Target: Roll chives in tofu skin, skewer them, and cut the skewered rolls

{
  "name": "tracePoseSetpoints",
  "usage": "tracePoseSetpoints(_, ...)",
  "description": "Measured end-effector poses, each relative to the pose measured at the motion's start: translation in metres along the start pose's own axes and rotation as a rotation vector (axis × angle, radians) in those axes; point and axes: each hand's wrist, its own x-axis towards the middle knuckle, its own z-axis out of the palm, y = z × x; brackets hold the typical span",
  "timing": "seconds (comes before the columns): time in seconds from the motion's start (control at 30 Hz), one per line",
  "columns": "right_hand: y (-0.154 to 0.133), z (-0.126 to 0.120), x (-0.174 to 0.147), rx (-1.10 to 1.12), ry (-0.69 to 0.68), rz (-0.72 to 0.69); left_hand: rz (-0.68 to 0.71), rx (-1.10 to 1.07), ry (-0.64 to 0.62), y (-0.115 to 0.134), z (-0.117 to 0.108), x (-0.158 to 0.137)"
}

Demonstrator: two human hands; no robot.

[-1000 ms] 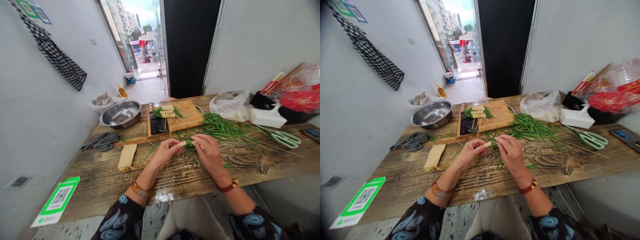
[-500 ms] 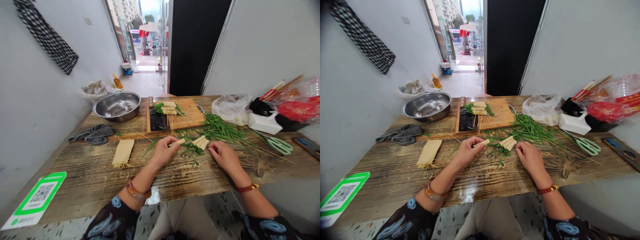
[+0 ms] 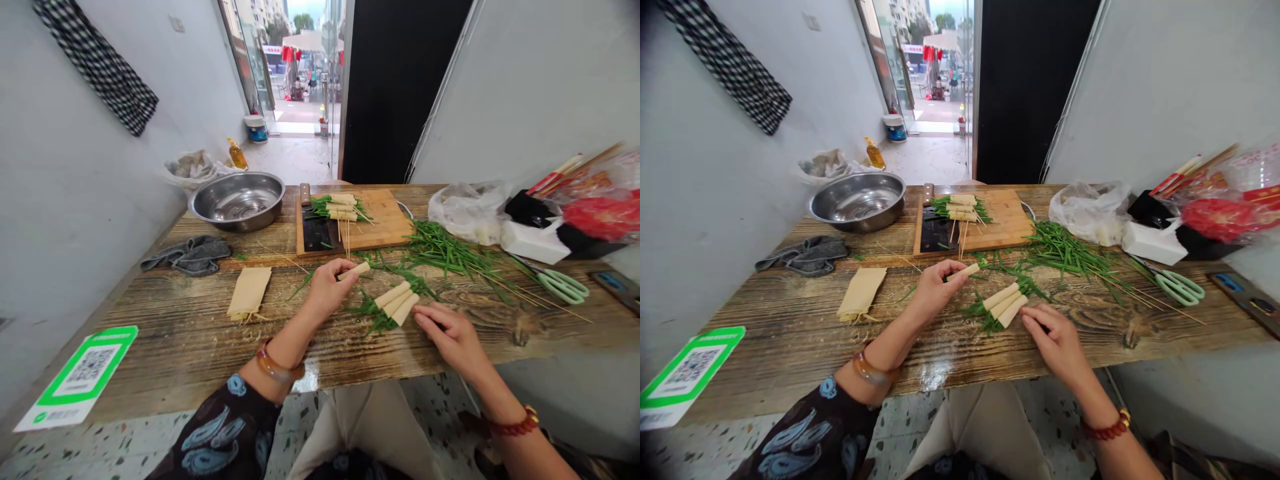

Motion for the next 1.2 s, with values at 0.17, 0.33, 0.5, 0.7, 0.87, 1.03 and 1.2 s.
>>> tracePoseSetpoints(0.17,-0.024,0.025,0.001,0.143,-0.015,-0.021,0.021,-0.017,0.003,0.003,0.001,-0.002)
tracePoseSetpoints(0.33,-0.026,0.037,0.005,0.208,0.021,-0.038,0.021,-0.031,0.029,0.003,0.002,-0.003)
tracePoseSetpoints(0.5,-0.024,0.036,0.004,0.224,0.021,-0.019,0.024,-0.017,0.01,0.0,0.003,-0.002)
tracePoseSetpoints(0.7,-0.023,0.036,0.004,0.21,0.044,-0.021,0.017,-0.028,0.009,0.0,0.003,-0.001)
tracePoseSetpoints(0.87,-0.024,0.035,0.004,0.21,0.037,-0.034,0.023,-0.017,0.015,-0.001,0.002,-0.002)
tracePoseSetpoints(1.03,-0.023,0.035,0.003,0.224,0.02,-0.025,0.027,-0.009,0.029,-0.002,0.001,-0.002)
tracePoseSetpoints(1.2,-0.021,0.036,0.002,0.232,0.011,-0.02,0.027,0.002,0.031,0.0,0.001,-0.001)
